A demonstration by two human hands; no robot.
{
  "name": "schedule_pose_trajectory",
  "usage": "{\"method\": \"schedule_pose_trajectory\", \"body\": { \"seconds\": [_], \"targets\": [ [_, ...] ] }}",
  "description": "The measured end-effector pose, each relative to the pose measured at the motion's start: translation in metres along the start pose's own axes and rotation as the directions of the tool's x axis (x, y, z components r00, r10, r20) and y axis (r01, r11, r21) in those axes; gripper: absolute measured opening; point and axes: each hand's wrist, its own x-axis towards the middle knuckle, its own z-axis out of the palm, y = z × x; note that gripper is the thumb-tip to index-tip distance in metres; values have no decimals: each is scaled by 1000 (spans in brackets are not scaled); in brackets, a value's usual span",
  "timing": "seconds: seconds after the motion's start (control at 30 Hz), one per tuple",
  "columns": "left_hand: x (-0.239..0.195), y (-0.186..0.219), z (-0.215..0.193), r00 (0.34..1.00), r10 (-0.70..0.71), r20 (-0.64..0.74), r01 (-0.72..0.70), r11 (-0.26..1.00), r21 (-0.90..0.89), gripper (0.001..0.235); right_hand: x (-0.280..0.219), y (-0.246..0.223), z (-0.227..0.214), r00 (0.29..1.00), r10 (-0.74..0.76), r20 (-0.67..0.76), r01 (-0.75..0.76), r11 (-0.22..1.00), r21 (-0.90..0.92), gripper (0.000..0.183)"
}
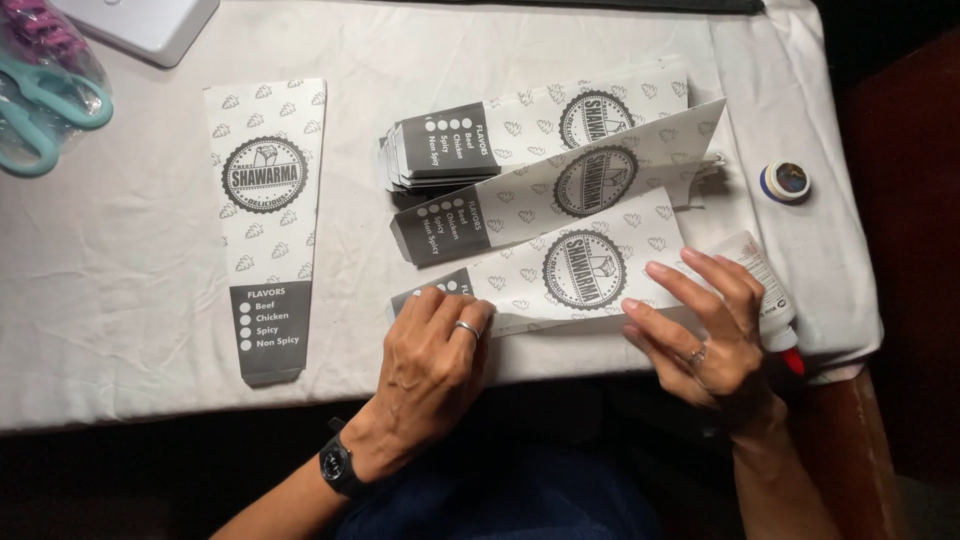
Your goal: The person folds printed paper sleeves for food items by hand, applying glue from a bottle to the edges and pressing them together to form a stack of finished flat sleeves.
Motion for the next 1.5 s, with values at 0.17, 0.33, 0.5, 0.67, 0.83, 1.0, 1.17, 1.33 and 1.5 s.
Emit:
{"method": "schedule_pose_trajectory", "body": {
  "seconds": [0.17,0.33,0.5,0.67,0.83,1.0,1.17,1.33,1.5],
  "targets": [
    [-11,-3,0,989,150,-8,-150,989,8,19,4,9,2,991,-133,24,130,987,90,19],
    [-18,-2,-1,979,204,14,-204,979,3,9,2,18,7,986,-154,61,142,975,169,17],
    [-16,-1,-6,979,188,81,-190,982,18,11,4,24,5,984,-155,82,136,971,199,18],
    [-12,1,-8,983,139,119,-147,987,62,15,11,32,-1,973,-189,135,160,967,198,16],
    [-8,-2,-10,981,153,118,-163,984,78,12,14,30,-7,964,-197,179,160,966,201,16],
    [-7,-12,-23,956,214,202,-223,974,23,23,10,12,-13,962,-188,199,148,969,200,14],
    [-6,-17,-27,941,239,238,-242,970,-15,12,11,7,-17,970,-160,183,136,981,139,15],
    [-2,-14,-23,951,239,196,-244,970,2,14,12,12,-20,977,-174,122,171,984,40,19],
    [-7,-14,-17,947,238,215,-246,969,8,14,14,14,-13,963,-200,178,188,979,83,15]
  ]
}}
